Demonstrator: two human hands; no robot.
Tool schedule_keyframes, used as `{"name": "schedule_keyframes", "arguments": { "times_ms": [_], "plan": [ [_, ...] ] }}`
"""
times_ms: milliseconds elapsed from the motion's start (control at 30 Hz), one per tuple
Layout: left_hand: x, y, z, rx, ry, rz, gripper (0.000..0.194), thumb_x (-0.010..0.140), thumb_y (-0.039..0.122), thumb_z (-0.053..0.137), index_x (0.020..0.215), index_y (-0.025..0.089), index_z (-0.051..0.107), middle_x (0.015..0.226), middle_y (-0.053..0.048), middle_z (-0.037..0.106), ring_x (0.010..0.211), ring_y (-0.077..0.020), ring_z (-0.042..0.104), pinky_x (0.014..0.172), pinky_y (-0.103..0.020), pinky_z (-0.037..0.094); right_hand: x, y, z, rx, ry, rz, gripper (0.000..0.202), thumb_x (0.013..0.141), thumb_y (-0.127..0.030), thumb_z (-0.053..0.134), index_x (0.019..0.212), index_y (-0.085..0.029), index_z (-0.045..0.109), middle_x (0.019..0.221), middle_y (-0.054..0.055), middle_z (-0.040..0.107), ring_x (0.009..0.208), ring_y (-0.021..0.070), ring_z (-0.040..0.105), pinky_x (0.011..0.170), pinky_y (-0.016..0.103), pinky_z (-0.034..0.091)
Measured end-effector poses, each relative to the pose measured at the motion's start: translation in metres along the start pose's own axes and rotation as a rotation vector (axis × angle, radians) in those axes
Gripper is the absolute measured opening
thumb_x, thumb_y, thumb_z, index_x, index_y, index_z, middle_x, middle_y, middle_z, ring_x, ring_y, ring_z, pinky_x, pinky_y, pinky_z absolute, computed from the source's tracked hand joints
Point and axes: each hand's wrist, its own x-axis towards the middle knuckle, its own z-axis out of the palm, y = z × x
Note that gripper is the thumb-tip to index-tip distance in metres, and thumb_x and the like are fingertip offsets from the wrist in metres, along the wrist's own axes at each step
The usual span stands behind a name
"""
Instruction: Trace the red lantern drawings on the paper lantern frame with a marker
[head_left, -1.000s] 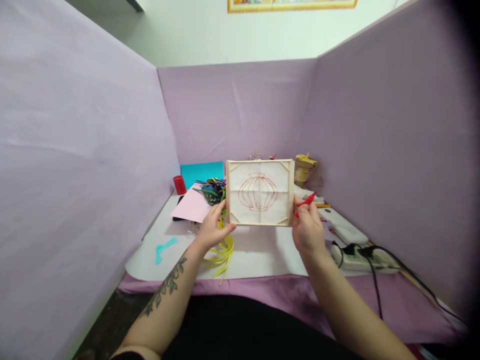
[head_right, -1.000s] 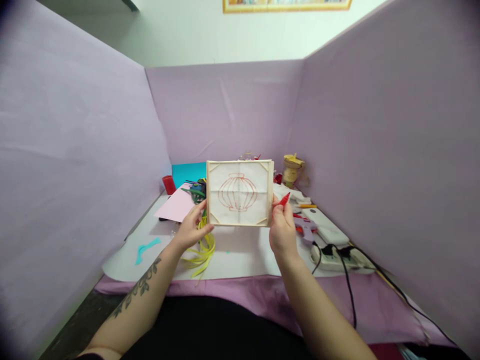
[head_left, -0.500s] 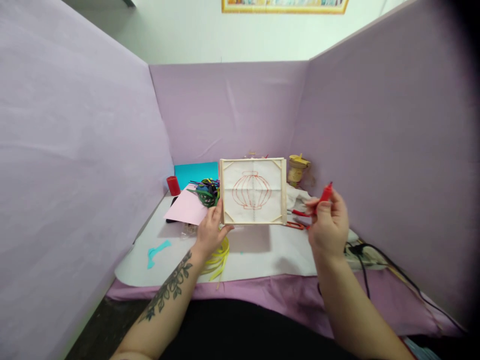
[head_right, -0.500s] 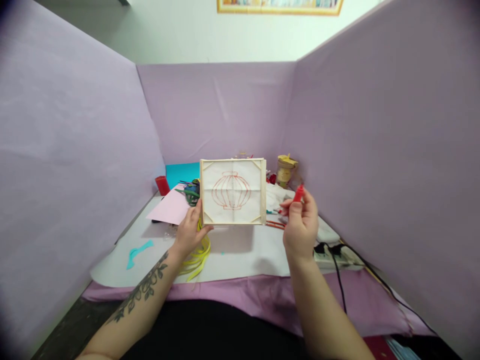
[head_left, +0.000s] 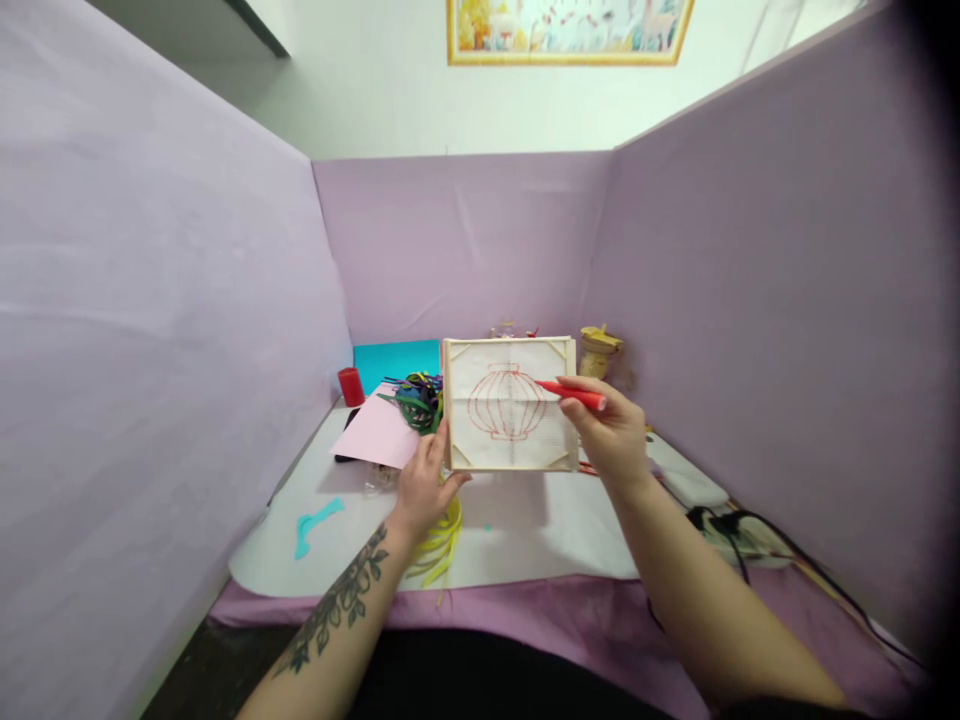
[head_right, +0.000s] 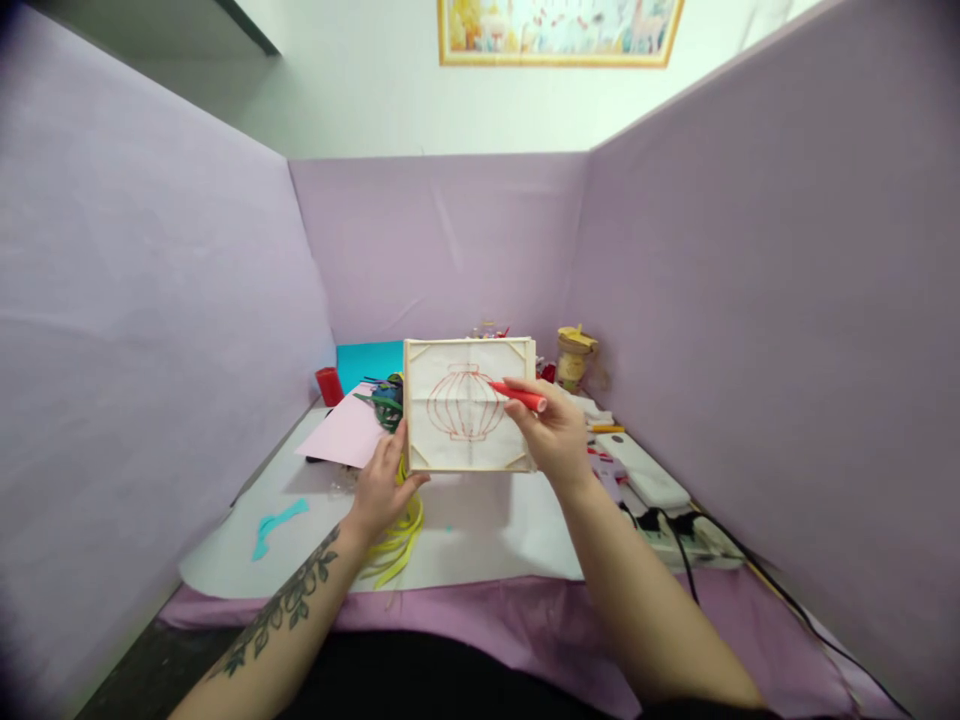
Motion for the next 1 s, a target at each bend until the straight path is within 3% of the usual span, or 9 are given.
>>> {"name": "schedule_keyframes", "arguments": {
  "times_ms": [200, 700, 1000],
  "plan": [
    [-0.002, 0.0, 0.0, 0.013, 0.027, 0.041, 0.082, 0.086, 0.046, 0.058, 0.151, 0.021, 0.016, 0.123, -0.013, 0.052, 0.112, -0.0261, 0.055, 0.093, -0.036, 0.047, 0.016, 0.008, 0.016, -0.2, -0.083, -0.124, 0.019, 0.084, -0.036, 0.061, 0.095, -0.021, 0.067, 0.094, 0.005, 0.071, 0.088, 0.0194, 0.066, 0.083, 0.035, 0.053],
    [-0.003, -0.003, 0.003, 0.062, 0.1, 0.139, 0.084, 0.088, 0.05, 0.055, 0.153, 0.021, 0.01, 0.117, -0.013, 0.054, 0.103, -0.0247, 0.059, 0.084, -0.033, 0.05, 0.008, 0.021, 0.025, -0.254, -0.038, -0.296, 0.016, 0.082, -0.025, 0.063, 0.096, -0.022, 0.069, 0.09, 0.004, 0.074, 0.081, 0.0185, 0.07, 0.075, 0.031, 0.055],
    [-0.004, -0.003, 0.002, 0.083, 0.066, 0.122, 0.084, 0.089, 0.052, 0.053, 0.153, 0.022, 0.007, 0.121, -0.014, 0.053, 0.104, -0.0249, 0.059, 0.086, -0.035, 0.05, 0.008, 0.021, 0.025, -0.269, -0.047, -0.309, 0.016, 0.083, -0.025, 0.062, 0.097, -0.022, 0.068, 0.091, 0.004, 0.074, 0.081, 0.0187, 0.07, 0.074, 0.031, 0.056]
  ]
}}
